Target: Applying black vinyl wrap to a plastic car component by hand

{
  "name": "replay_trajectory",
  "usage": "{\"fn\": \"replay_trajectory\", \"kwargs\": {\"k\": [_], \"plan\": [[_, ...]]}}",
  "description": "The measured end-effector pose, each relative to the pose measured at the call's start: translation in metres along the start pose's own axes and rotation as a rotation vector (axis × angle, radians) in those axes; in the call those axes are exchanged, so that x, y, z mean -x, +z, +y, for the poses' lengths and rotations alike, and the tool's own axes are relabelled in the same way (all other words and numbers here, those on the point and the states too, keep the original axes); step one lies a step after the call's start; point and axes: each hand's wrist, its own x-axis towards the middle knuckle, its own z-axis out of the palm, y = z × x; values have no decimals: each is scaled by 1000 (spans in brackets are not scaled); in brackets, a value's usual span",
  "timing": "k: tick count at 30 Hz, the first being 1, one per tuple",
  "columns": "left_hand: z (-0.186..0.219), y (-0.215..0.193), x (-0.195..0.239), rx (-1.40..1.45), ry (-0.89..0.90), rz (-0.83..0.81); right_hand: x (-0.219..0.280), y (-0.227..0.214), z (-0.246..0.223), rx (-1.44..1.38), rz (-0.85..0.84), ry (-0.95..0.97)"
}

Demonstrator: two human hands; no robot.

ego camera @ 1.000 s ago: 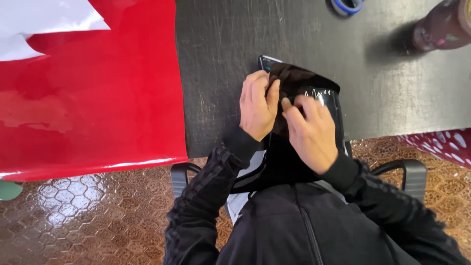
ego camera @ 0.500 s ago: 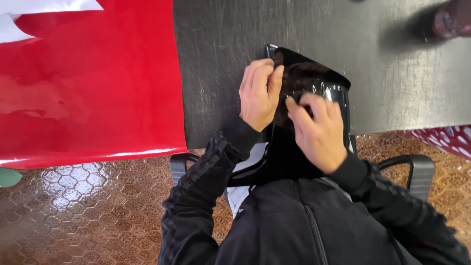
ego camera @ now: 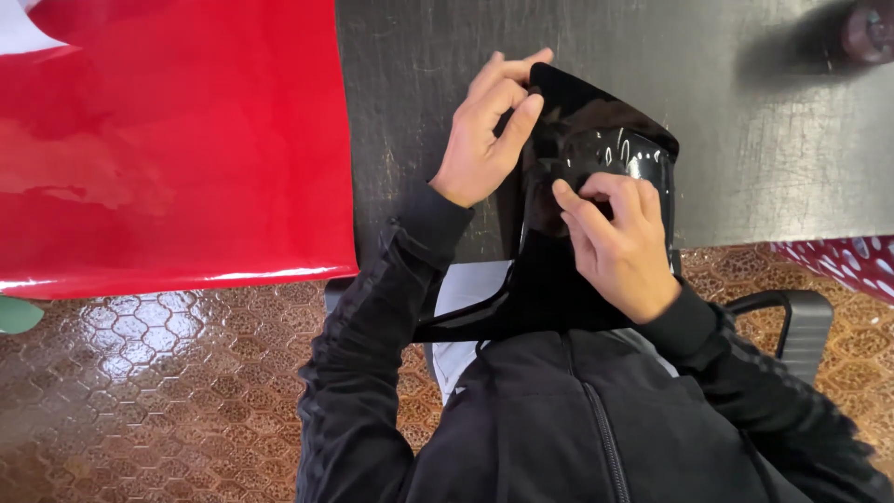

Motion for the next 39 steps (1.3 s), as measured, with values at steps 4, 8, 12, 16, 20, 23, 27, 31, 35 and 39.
{"fn": "replay_trajectory", "kwargs": {"k": [4,8,12,16,20,23,27,31,35,39], "plan": [[-2,5,-2,56,-7,50,-7,-3,5,-18,-17,-34],[2,8,4,31,-50,80,-17,-1,2,89,-29,51],[3,10,3,-32,-21,103,-27,5,1,177,-24,57],[8,9,0,-42,-49,107,-23,0,-1,139,-36,42],[11,7,-3,-29,-12,142,-18,-3,-7,126,-20,-39],[12,9,-2,-46,-14,150,-29,3,-11,195,-2,1],[9,9,-2,-62,8,169,-31,5,-15,138,-8,7],[-25,19,7,57,11,228,-11,15,-22,205,93,-18],[11,9,-1,-64,-23,159,-31,17,-32,234,48,89],[10,10,-1,-68,-32,162,-19,13,-32,169,21,105]]}}
